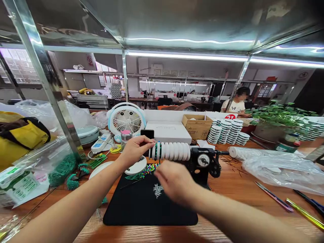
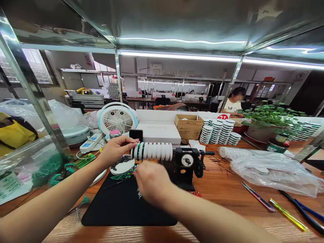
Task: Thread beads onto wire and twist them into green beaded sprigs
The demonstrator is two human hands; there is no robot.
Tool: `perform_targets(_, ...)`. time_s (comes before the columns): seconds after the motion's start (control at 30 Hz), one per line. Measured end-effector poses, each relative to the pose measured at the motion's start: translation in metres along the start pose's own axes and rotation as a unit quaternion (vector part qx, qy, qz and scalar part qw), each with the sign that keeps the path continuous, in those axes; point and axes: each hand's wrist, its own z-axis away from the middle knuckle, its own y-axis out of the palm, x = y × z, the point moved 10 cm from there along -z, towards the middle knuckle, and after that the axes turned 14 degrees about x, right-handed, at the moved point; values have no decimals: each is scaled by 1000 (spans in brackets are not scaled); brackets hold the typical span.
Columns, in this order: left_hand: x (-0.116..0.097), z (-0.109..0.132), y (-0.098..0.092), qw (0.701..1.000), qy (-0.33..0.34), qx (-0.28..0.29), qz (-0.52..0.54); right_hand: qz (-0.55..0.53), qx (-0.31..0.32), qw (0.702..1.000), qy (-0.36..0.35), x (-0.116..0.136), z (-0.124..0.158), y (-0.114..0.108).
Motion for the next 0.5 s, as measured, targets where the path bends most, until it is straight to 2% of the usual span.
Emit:
perform_targets(0.03,0,1,0,1000,2,2,3,-19,34,999,11,3,1,26)
perform_targets(0.1,-1,2,1,1000,8,6,7,-38,68,995,70,-6,-4,66)
perform_targets(0.17,-1,3,1,1000,13,8,9,-36,69,991,113,-19,-17,88)
perform_targets(0.3,2,4,2,1000,18,7,12,-26,72,988,137,-36,-44,100)
perform_targets(0.5,2,4,1,1000,26,6,9,-32,91,982,159,-37,-57,106)
